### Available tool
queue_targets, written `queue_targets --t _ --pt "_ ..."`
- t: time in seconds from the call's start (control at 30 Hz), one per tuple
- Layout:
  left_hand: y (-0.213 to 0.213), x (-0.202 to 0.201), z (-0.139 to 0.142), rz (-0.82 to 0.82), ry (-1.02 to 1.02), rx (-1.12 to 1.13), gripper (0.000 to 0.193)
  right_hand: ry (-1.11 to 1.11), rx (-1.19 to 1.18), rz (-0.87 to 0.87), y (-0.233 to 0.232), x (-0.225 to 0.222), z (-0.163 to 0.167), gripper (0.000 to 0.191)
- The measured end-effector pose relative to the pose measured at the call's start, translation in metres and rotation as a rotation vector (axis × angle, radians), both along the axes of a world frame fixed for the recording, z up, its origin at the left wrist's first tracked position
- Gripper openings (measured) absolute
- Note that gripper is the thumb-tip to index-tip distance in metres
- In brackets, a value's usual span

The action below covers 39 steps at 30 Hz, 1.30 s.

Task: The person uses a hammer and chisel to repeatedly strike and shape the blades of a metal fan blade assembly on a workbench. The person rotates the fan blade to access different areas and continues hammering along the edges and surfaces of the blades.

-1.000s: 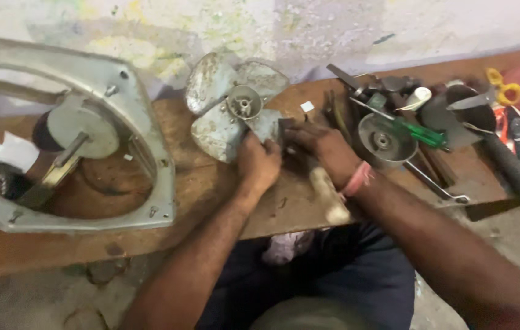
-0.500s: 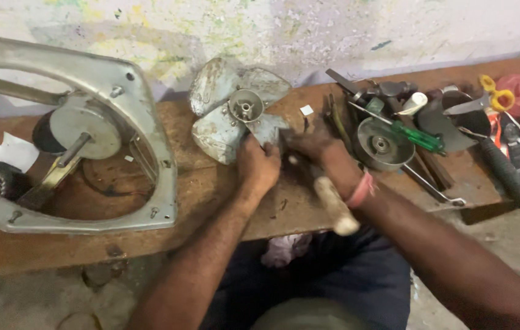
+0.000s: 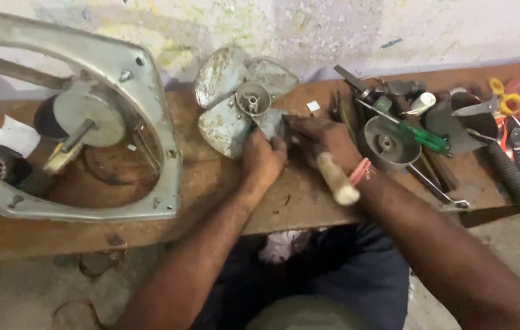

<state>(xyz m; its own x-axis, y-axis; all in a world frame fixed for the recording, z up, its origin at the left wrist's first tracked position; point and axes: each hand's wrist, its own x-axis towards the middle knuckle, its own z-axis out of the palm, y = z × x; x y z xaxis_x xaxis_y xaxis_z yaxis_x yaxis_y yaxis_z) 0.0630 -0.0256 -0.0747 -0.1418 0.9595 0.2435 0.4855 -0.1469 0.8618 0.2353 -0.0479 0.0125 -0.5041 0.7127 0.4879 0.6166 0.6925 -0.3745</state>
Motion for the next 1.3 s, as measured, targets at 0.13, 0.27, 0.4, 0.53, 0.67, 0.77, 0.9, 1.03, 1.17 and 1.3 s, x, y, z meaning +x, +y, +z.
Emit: queue_targets --t 0.13,0.27,0.4,0.53,0.67,0.77,0.9,1.03,1.17,1.3 --pt "0.003 0.002 -0.004 0.055 0.029 0.156 0.029 0.066 -0.034 0.019 -0.002 -0.002 0.000 0.032" --pt "0.003 0.002 -0.008 0.037 0.007 0.068 0.029 0.126 -0.024 0.080 -0.001 -0.004 -0.001 0.035" --pt "0.003 0.001 -0.008 0.045 0.014 0.094 0.028 0.037 -0.134 -0.044 0.002 -0.008 -0.001 0.030" --pt "0.001 0.001 -0.005 -0.001 -0.060 0.315 0.031 0.165 0.067 0.102 -0.001 -0.008 0.001 0.034" --pt "-0.001 0.000 0.001 0.030 -0.012 0.080 0.027 0.116 0.079 0.079 -0.005 -0.009 0.004 0.032" --pt "-0.003 0.000 0.003 -0.012 -0.077 0.064 0.029 0.165 -0.149 0.010 -0.006 -0.011 0.005 0.034" --pt "0.001 0.002 0.000 0.028 -0.006 0.098 0.028 0.331 -0.162 0.025 -0.007 -0.012 0.000 0.027" --pt "0.002 0.003 -0.007 0.067 0.033 0.111 0.028 0.079 0.019 0.026 0.002 -0.006 -0.007 0.029" --pt "0.000 0.002 -0.009 0.030 -0.010 0.188 0.030 0.038 0.069 0.004 0.003 0.000 -0.015 0.031" --pt "-0.002 0.001 -0.006 0.026 -0.015 0.071 0.029 0.254 -0.258 0.012 0.003 -0.001 -0.017 0.035"
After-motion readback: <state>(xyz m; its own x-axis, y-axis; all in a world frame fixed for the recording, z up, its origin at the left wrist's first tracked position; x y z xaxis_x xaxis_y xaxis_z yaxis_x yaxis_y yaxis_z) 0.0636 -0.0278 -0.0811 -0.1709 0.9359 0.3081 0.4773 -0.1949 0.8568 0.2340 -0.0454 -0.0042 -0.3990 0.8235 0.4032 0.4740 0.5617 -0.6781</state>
